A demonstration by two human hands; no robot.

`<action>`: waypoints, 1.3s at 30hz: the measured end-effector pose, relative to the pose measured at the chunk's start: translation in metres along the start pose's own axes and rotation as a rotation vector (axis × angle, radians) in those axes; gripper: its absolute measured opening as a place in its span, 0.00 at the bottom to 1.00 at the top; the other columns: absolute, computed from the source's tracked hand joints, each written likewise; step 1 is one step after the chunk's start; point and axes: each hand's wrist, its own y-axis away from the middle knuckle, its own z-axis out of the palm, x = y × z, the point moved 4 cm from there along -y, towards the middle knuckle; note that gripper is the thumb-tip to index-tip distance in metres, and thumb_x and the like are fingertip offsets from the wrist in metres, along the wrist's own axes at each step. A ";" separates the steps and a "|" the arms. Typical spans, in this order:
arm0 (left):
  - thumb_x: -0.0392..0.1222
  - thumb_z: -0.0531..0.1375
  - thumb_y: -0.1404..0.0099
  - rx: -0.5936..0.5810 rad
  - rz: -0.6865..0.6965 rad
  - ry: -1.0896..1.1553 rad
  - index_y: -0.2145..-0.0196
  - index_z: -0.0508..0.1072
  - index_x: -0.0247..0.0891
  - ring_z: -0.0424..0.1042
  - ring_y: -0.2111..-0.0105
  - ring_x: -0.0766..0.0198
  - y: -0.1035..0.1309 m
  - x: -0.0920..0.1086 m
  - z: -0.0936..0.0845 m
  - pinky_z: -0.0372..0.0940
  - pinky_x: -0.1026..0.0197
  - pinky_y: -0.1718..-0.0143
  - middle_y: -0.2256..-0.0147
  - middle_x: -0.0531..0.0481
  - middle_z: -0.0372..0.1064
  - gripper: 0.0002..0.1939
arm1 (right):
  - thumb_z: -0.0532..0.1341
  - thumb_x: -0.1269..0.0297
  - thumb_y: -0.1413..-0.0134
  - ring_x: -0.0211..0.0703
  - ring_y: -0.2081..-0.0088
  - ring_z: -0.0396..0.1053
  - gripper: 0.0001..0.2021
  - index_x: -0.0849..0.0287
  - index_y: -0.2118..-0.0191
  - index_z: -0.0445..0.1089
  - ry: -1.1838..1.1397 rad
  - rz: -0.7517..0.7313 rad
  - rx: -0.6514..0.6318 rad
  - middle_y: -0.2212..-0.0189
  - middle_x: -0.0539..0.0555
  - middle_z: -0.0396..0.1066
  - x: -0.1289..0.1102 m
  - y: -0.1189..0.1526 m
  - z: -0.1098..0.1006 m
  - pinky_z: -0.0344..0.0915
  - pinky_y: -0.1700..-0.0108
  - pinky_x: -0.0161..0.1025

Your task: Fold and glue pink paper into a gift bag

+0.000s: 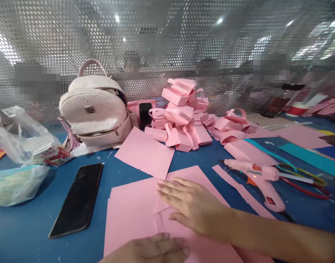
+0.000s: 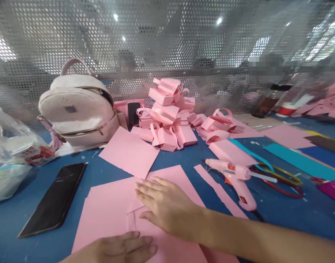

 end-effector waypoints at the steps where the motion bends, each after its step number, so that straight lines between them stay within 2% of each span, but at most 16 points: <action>1: 0.42 0.50 0.23 0.010 -0.007 0.017 0.42 0.71 0.43 0.59 0.35 0.69 -0.001 0.000 0.000 0.54 0.67 0.35 0.36 0.58 0.62 0.17 | 0.54 0.60 0.32 0.53 0.34 0.58 0.22 0.64 0.38 0.66 0.020 0.000 -0.005 0.36 0.62 0.60 -0.001 0.000 0.000 0.55 0.33 0.54; 5: 0.41 0.51 0.24 0.089 -0.057 -0.018 0.45 0.73 0.43 0.68 0.41 0.69 -0.009 0.005 -0.009 0.58 0.64 0.36 0.41 0.59 0.69 0.16 | 0.51 0.64 0.31 0.51 0.35 0.59 0.21 0.66 0.39 0.66 0.079 -0.028 0.015 0.36 0.61 0.62 -0.005 -0.001 0.000 0.57 0.34 0.51; 8: 0.41 0.47 0.22 0.033 -0.042 -0.091 0.41 0.70 0.38 0.69 0.42 0.68 -0.022 0.015 -0.020 0.58 0.64 0.37 0.41 0.56 0.69 0.19 | 0.51 0.67 0.31 0.50 0.36 0.61 0.19 0.67 0.40 0.67 0.091 -0.071 0.087 0.38 0.62 0.65 -0.005 0.001 -0.001 0.59 0.36 0.51; 11: 0.41 0.47 0.22 0.011 -0.041 -0.033 0.41 0.69 0.36 0.70 0.44 0.72 -0.036 0.026 -0.032 0.55 0.67 0.37 0.44 0.57 0.72 0.19 | 0.55 0.65 0.32 0.51 0.38 0.63 0.18 0.65 0.41 0.68 0.108 -0.108 0.107 0.41 0.61 0.69 -0.004 0.003 -0.003 0.59 0.37 0.52; 14: 0.39 0.49 0.23 0.068 -0.088 0.118 0.43 0.70 0.34 0.76 0.52 0.73 -0.049 0.031 -0.045 0.53 0.65 0.35 0.55 0.54 0.79 0.17 | 0.59 0.64 0.34 0.50 0.46 0.69 0.14 0.62 0.46 0.71 0.142 -0.118 0.122 0.49 0.58 0.75 -0.006 0.003 -0.010 0.63 0.43 0.49; 16: 0.38 0.52 0.24 0.105 -0.108 0.179 0.43 0.69 0.33 0.78 0.60 0.71 -0.056 0.029 -0.054 0.58 0.61 0.36 0.64 0.53 0.78 0.16 | 0.59 0.65 0.34 0.47 0.54 0.71 0.09 0.60 0.53 0.74 0.163 -0.115 0.123 0.56 0.56 0.77 -0.009 0.003 -0.017 0.65 0.49 0.45; 19: 0.37 0.56 0.27 0.101 -0.115 0.206 0.47 0.71 0.36 0.75 0.67 0.66 -0.061 0.022 -0.069 0.68 0.57 0.46 0.69 0.52 0.74 0.13 | 0.58 0.68 0.34 0.43 0.59 0.70 0.08 0.60 0.62 0.75 0.182 -0.105 0.118 0.62 0.54 0.75 -0.014 0.004 -0.027 0.64 0.55 0.40; 22: 0.36 0.53 0.26 0.070 -0.188 0.285 0.55 0.74 0.37 0.72 0.69 0.64 -0.063 0.016 -0.083 0.71 0.61 0.60 0.70 0.49 0.72 0.10 | 0.60 0.67 0.35 0.42 0.59 0.70 0.06 0.59 0.62 0.74 0.189 -0.104 0.121 0.62 0.53 0.74 -0.014 0.009 -0.031 0.63 0.55 0.38; 25: 0.35 0.53 0.27 -0.036 -0.296 0.419 0.55 0.73 0.37 0.74 0.61 0.62 -0.065 0.018 -0.083 0.70 0.63 0.59 0.62 0.43 0.75 0.09 | 0.62 0.66 0.37 0.43 0.57 0.70 0.04 0.58 0.58 0.74 0.200 -0.112 0.115 0.61 0.52 0.75 -0.012 0.012 -0.026 0.63 0.55 0.38; 28: 0.37 0.53 0.28 -0.091 -0.269 0.466 0.44 0.66 0.37 0.74 0.54 0.57 -0.070 0.028 -0.074 0.70 0.59 0.53 0.52 0.41 0.75 0.16 | 0.60 0.69 0.36 0.44 0.59 0.70 0.04 0.59 0.62 0.73 0.226 -0.100 0.120 0.63 0.54 0.75 -0.013 0.009 -0.021 0.62 0.56 0.39; 30: 0.41 0.53 0.27 -0.106 -0.253 0.458 0.40 0.61 0.38 0.74 0.53 0.55 -0.073 0.032 -0.067 0.69 0.56 0.51 0.50 0.41 0.74 0.20 | 0.60 0.69 0.36 0.45 0.60 0.70 0.06 0.60 0.65 0.73 0.237 -0.081 0.130 0.65 0.54 0.75 -0.017 0.006 -0.024 0.61 0.57 0.40; 32: 0.47 0.52 0.26 -0.102 -0.251 0.470 0.39 0.61 0.39 0.75 0.56 0.55 -0.073 0.033 -0.062 0.67 0.54 0.50 0.51 0.43 0.75 0.21 | 0.59 0.68 0.36 0.46 0.60 0.70 0.06 0.59 0.65 0.72 0.232 -0.051 0.147 0.64 0.54 0.76 -0.021 0.005 -0.033 0.60 0.57 0.40; 34: 0.49 0.49 0.25 -0.057 -0.248 0.464 0.41 0.63 0.41 0.75 0.61 0.58 -0.068 0.033 -0.066 0.63 0.52 0.45 0.56 0.45 0.77 0.19 | 0.59 0.67 0.35 0.46 0.60 0.71 0.07 0.59 0.64 0.72 0.212 0.000 0.174 0.64 0.55 0.76 -0.024 0.010 -0.047 0.59 0.58 0.39; 36: 0.47 0.47 0.24 -0.017 -0.267 0.413 0.46 0.68 0.41 0.73 0.66 0.59 -0.059 0.029 -0.075 0.59 0.50 0.42 0.62 0.47 0.77 0.16 | 0.57 0.66 0.34 0.46 0.60 0.72 0.07 0.58 0.64 0.71 0.179 0.072 0.211 0.63 0.55 0.77 -0.025 0.020 -0.061 0.59 0.60 0.39; 37: 0.45 0.50 0.25 -0.048 -0.312 0.376 0.50 0.69 0.39 0.72 0.67 0.60 -0.053 0.026 -0.078 0.59 0.50 0.43 0.66 0.48 0.75 0.14 | 0.56 0.66 0.33 0.46 0.60 0.72 0.08 0.58 0.63 0.71 0.158 0.115 0.230 0.62 0.55 0.77 -0.025 0.026 -0.067 0.59 0.61 0.38; 39: 0.42 0.53 0.28 -0.051 -0.366 0.273 0.56 0.71 0.39 0.70 0.72 0.61 -0.040 0.020 -0.086 0.63 0.51 0.48 0.72 0.50 0.71 0.09 | 0.54 0.65 0.32 0.46 0.62 0.73 0.09 0.58 0.63 0.69 0.105 0.205 0.262 0.63 0.54 0.76 -0.023 0.040 -0.075 0.59 0.63 0.38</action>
